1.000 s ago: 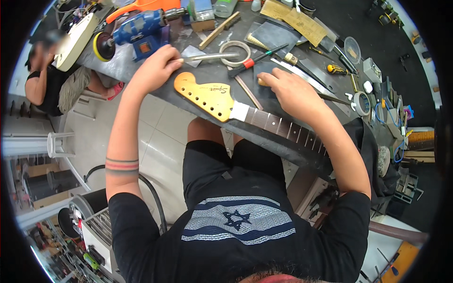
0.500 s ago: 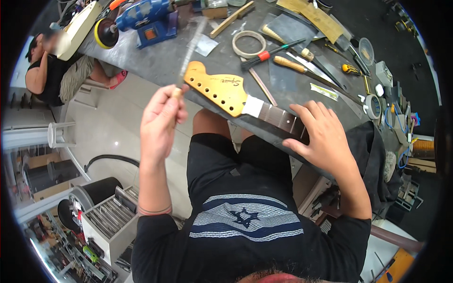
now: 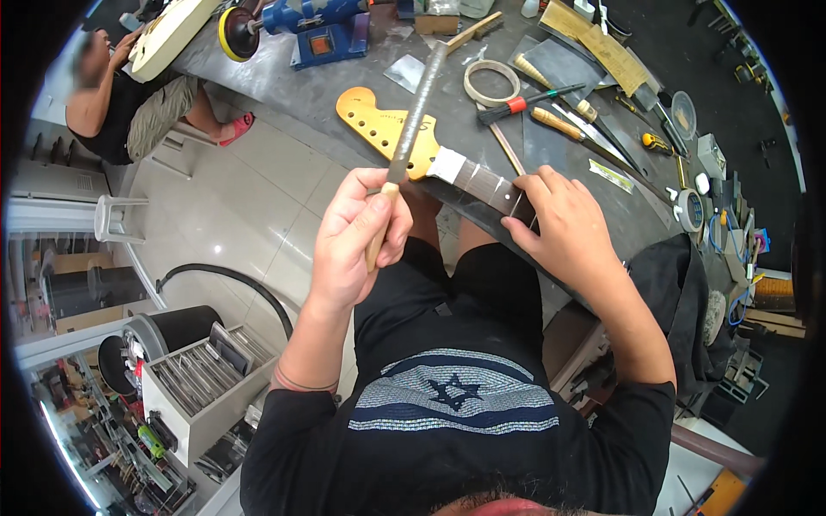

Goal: The person sands the nut area of a guitar neck using a file, brushes away dust with a brush, and turns the neck over to inspect it.

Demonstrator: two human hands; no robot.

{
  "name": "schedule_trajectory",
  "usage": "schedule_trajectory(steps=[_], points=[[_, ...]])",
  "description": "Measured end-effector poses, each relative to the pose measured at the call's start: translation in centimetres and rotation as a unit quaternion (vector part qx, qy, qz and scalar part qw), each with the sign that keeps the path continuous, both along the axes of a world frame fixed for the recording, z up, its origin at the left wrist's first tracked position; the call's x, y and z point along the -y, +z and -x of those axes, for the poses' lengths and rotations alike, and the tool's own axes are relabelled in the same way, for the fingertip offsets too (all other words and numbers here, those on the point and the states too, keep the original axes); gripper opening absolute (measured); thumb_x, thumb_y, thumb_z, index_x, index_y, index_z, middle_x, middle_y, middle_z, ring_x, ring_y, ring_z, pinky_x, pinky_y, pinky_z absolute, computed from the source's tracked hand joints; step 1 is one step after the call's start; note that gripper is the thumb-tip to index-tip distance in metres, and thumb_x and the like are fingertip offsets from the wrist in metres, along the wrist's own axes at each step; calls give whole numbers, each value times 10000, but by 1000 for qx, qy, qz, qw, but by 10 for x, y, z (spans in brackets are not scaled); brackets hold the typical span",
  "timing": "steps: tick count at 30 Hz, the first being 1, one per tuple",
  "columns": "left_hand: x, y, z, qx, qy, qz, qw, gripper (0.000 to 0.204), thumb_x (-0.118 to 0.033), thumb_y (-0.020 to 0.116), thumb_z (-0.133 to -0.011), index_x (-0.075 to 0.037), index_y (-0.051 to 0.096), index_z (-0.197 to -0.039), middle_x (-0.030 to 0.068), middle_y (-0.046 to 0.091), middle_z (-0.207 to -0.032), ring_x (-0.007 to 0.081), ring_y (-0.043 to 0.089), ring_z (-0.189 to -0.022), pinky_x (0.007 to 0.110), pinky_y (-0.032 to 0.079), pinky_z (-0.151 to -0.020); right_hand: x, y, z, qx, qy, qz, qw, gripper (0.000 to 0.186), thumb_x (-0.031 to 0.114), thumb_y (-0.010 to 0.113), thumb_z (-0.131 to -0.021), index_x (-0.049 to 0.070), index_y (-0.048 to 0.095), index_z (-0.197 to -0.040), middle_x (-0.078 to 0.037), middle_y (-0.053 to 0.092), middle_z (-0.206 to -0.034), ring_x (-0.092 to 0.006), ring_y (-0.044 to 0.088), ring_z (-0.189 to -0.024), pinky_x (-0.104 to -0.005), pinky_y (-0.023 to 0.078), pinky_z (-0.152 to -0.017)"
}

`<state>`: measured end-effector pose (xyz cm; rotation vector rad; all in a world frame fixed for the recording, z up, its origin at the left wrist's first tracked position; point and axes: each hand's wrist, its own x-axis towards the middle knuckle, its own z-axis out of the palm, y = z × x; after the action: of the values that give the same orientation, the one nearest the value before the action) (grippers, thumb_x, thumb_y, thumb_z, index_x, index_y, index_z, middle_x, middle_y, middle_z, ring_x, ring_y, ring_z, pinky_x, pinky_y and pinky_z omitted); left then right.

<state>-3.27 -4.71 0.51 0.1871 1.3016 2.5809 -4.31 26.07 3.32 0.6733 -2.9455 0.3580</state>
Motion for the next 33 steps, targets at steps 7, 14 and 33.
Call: schedule_trajectory(steps=[7,14,33], points=[[-7,2,-8,31,-71,-62,995,338,-261,511,-1232,-30,590,-1466,70,542,-790,107,406,-559,270,351,-515,16,24,20,61,-44,208,975,306,266,826,-1028,43,752,-1223,-164,709,-1145,-348,736,-1051,-467,579,-914],[-51,4,-22,27,-121,-31,992,365,-293,553,-1212,-71,496,-1495,51,544,-821,103,478,-600,254,387,-525,37,32,-4,136,-99,553,816,283,198,730,-1104,-25,739,-1278,-119,758,-1181,-193,731,-1106,-382,599,-996],[-111,-1,-21,-76,-276,-173,943,668,-221,648,-1157,-81,341,-1734,63,545,-827,111,472,-559,232,412,-486,11,56,-68,44,-93,702,704,163,90,740,-1062,23,607,-1129,-5,654,-1003,-96,592,-934,-313,529,-845]])
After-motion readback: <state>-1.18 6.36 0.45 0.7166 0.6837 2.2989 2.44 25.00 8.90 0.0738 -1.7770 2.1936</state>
